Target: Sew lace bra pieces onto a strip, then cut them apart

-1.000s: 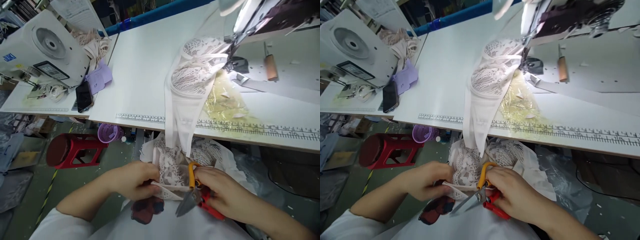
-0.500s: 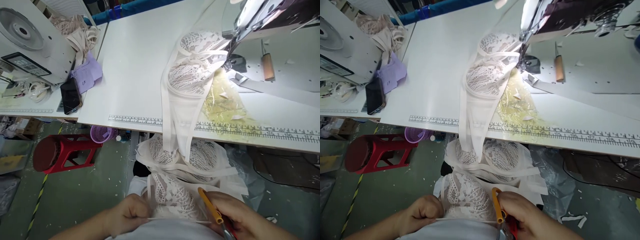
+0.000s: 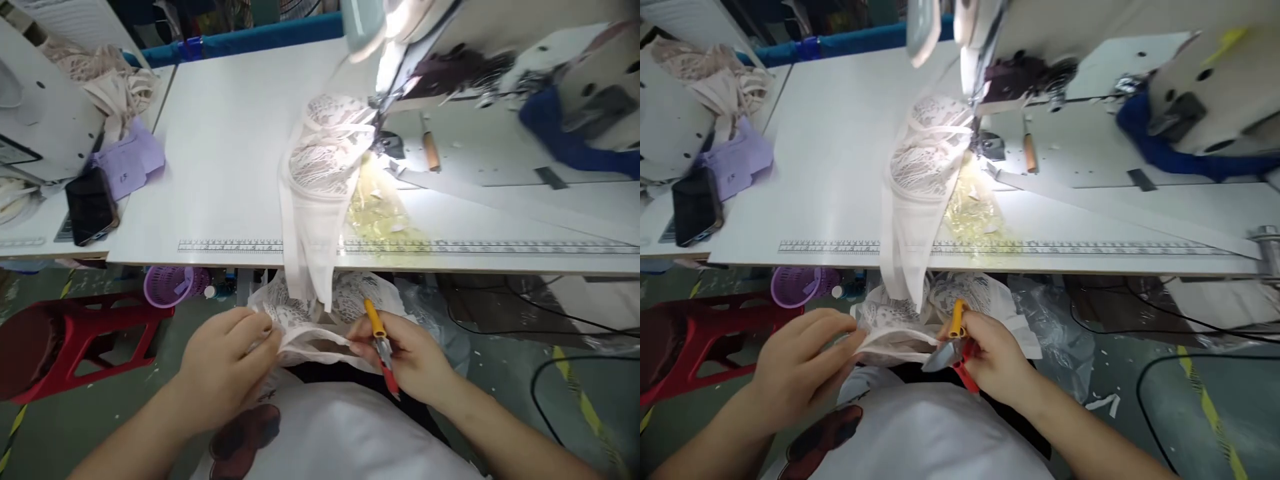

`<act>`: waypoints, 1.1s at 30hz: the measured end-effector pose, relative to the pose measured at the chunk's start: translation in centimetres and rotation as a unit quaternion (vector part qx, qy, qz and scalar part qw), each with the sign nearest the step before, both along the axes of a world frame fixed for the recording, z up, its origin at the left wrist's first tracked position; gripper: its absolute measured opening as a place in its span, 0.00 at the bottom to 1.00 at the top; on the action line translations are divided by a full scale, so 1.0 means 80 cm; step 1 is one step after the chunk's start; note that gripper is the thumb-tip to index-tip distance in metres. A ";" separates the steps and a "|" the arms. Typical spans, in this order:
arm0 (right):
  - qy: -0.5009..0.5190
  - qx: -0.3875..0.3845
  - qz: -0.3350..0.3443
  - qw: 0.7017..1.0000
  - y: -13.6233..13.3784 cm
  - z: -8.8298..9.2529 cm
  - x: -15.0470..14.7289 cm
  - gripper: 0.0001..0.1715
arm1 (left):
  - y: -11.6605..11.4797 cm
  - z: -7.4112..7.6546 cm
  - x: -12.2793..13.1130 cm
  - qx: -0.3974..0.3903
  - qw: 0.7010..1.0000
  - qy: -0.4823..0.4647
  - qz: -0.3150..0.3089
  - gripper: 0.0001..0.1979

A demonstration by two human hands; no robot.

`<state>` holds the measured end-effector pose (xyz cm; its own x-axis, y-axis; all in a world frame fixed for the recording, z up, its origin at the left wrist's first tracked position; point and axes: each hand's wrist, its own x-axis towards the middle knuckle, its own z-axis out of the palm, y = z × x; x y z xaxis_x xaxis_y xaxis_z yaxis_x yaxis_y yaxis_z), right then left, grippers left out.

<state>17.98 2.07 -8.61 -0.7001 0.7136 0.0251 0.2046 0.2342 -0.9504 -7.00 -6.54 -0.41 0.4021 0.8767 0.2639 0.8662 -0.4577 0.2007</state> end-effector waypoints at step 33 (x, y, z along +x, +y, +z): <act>0.106 0.072 -0.029 0.991 -0.011 0.008 0.001 0.08 | -0.006 -0.014 0.001 -0.101 0.947 -0.304 -0.027 0.12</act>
<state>18.03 1.17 -8.01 -0.6266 0.7304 0.2719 0.0209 0.3645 -0.9310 -6.91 -6.98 -1.56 0.2750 0.9167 0.2898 0.5397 -0.3966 0.7425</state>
